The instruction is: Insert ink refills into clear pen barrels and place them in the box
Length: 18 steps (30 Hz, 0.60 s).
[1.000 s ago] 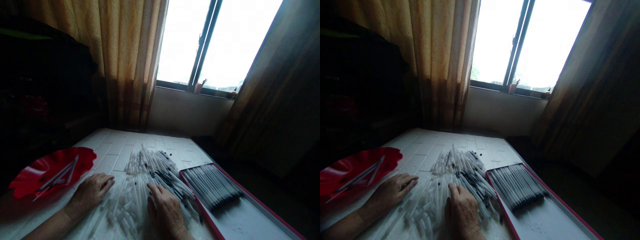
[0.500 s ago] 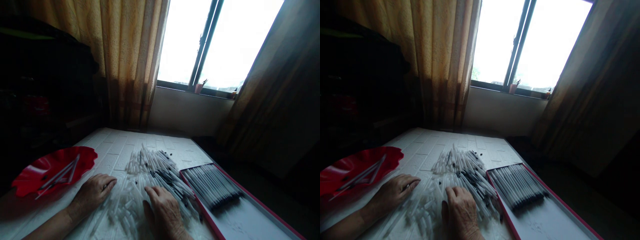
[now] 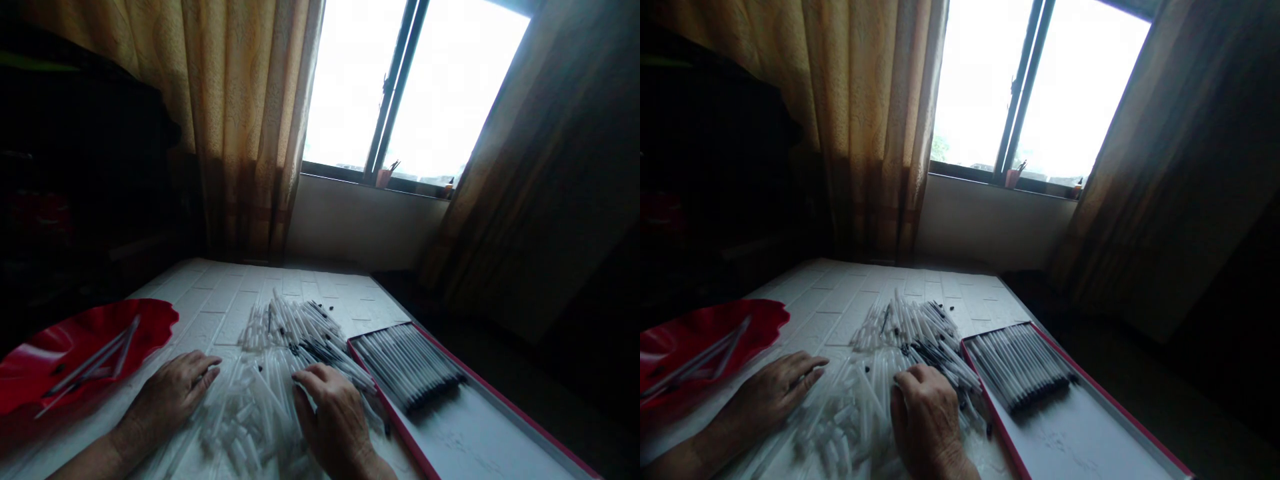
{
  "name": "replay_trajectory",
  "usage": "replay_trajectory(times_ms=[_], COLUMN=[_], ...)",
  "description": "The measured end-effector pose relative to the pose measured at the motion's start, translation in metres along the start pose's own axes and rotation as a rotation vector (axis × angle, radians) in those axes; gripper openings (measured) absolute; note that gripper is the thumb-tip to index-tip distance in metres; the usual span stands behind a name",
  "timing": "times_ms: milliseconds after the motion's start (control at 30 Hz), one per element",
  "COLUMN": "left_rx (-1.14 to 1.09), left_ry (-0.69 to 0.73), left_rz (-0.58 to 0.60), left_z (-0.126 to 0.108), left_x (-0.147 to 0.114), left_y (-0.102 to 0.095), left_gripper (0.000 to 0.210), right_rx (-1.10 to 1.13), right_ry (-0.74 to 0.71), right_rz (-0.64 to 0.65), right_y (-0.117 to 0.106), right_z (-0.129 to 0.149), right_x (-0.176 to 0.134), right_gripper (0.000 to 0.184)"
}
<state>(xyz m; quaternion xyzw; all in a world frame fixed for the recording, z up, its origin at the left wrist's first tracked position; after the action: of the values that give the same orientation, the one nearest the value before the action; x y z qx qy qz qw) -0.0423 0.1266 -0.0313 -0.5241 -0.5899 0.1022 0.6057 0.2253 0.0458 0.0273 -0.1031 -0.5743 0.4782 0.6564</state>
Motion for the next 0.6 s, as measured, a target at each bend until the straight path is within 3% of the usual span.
replay_trajectory(times_ms=[233, 400, 600], left_rx=[-0.004, -0.008, 0.001], left_ry=[0.013, 0.03, 0.06], left_rz=[-0.026, -0.041, -0.022], left_z=[0.004, 0.001, -0.006], left_x=[0.001, 0.004, 0.008], left_y=[0.001, -0.002, -0.011], left_gripper=[0.05, 0.051, 0.045], right_rx=[-0.127, -0.368, -0.47], right_ry=[0.201, 0.488, 0.699], right_rz=[-0.114, 0.007, 0.109], right_y=[-0.048, -0.076, -0.108], right_z=[-0.062, -0.111, -0.153], right_x=[0.012, 0.009, -0.012], right_gripper=[0.028, 0.034, 0.032])
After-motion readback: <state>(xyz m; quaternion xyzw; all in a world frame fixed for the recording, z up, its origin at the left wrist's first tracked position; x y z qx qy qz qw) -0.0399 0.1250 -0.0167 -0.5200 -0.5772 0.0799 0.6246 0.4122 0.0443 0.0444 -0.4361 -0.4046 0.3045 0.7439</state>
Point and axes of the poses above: each hand's wrist, its own x-axis towards the middle knuckle, its own y-axis out of the palm, z = x × y, the point moved 7 cm from there along x, towards the middle knuckle, and after that the axes turned 5 degrees about -z, right-handed, at the moved point
